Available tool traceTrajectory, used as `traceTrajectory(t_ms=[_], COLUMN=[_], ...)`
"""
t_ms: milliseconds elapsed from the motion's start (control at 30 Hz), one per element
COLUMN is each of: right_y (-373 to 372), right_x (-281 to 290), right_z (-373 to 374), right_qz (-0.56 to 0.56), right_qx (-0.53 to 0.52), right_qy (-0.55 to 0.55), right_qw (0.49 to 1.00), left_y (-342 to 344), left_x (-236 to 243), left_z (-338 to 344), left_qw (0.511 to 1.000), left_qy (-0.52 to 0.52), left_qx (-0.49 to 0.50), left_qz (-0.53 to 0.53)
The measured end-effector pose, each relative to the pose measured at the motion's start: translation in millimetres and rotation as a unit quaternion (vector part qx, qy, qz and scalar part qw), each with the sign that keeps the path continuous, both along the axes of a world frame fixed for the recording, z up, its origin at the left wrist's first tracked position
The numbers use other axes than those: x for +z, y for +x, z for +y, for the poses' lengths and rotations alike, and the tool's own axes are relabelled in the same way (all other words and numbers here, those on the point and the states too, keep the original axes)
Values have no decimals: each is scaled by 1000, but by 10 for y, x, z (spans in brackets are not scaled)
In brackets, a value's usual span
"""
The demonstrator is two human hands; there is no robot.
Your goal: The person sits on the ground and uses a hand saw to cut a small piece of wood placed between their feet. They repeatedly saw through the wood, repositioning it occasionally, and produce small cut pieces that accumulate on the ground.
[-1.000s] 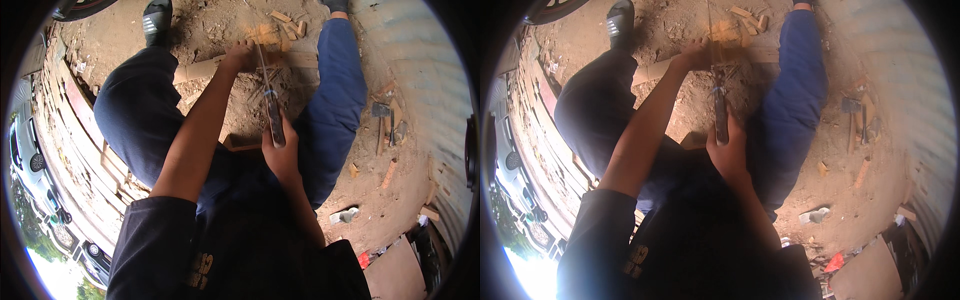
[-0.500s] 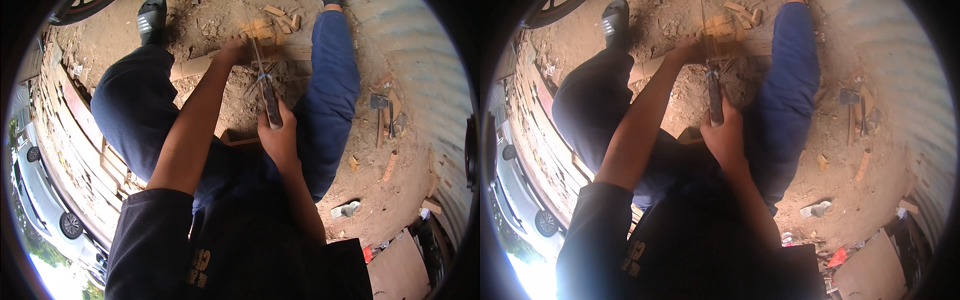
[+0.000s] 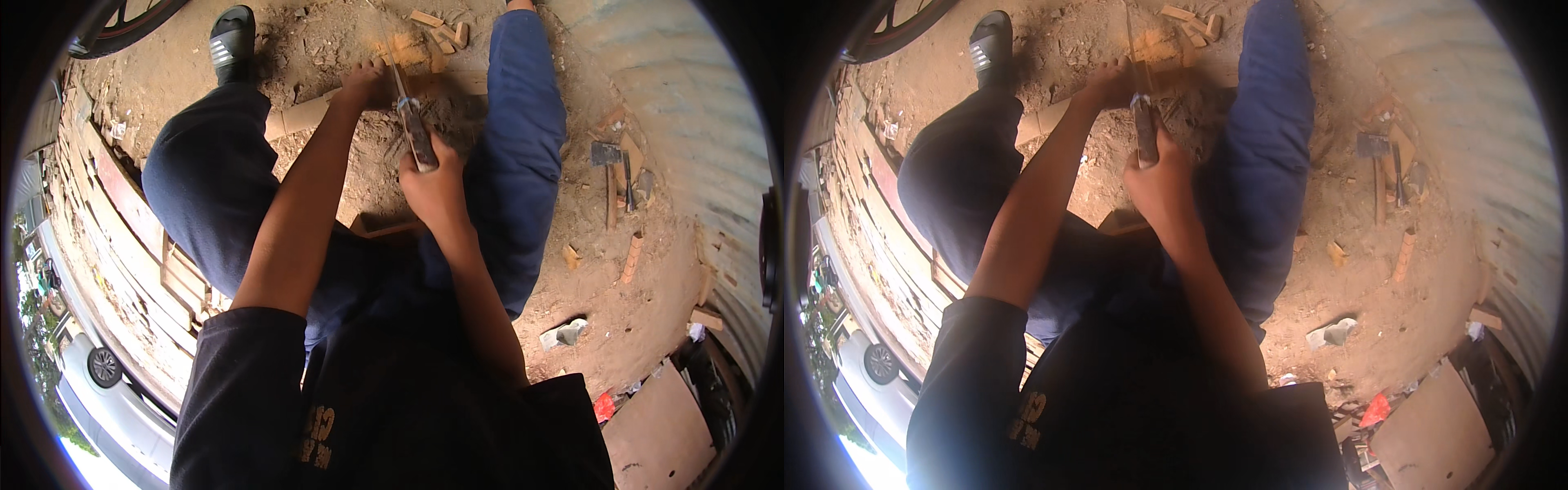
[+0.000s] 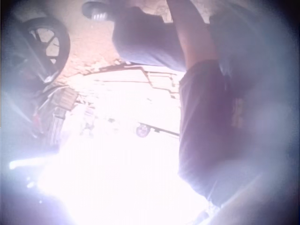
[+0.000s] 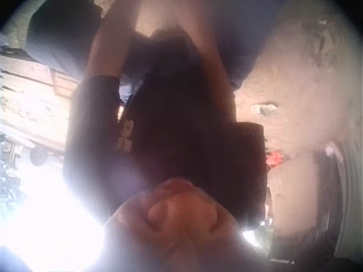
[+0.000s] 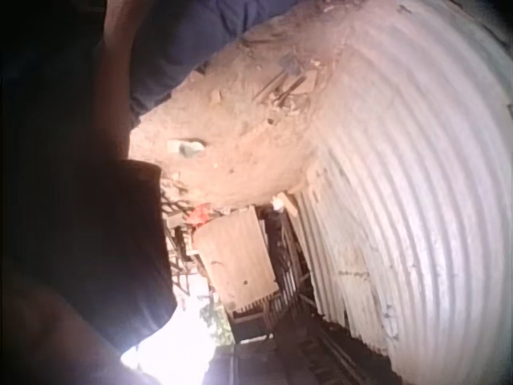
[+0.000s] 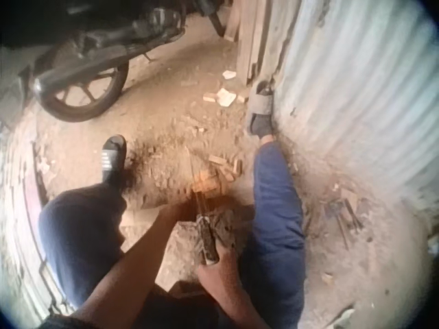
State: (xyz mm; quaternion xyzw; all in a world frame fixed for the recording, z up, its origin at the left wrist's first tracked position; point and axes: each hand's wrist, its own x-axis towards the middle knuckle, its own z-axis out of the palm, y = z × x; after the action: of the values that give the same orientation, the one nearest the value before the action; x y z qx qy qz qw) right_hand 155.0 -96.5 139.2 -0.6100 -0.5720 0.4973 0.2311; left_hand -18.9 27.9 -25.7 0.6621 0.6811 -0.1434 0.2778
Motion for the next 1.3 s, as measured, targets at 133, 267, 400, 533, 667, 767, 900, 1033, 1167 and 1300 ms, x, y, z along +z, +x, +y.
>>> traceTrajectory(t_ms=[133,267,400,533,667,767,900,1033,1167,1300], right_y=[235,101,4,250,45,-43,217,46,44,237], right_x=[110,22,38,68,126,152,59,138,71,46], right_z=[-565,-333,-94,-523,-34,57,-614,-102,-138,-573], right_qz=[46,1,14,43,5,-18,53,-26,-14,20], right_qx=[-35,-10,-36,-51,-6,2,-56,-16,-17,-35], right_qy=[81,52,39,105,-24,-71,122,-36,7,74], right_qw=[995,999,999,992,1000,997,990,999,1000,996], left_y=[97,-61,59,113,-23,-82,83,77,101,112], left_x=[114,-213,0,156,-218,-302,55,-16,148,44], left_z=[97,33,18,44,74,55,47,27,-57,-60], left_qw=[1000,999,1000,999,1000,1000,1000,999,1000,999], left_qy=[-17,18,-8,-24,-2,-12,-19,27,11,34], left_qx=[-2,-16,-4,18,-17,-2,7,20,17,14], left_qz=[-12,-21,-17,-16,-3,-7,-7,-9,2,9])
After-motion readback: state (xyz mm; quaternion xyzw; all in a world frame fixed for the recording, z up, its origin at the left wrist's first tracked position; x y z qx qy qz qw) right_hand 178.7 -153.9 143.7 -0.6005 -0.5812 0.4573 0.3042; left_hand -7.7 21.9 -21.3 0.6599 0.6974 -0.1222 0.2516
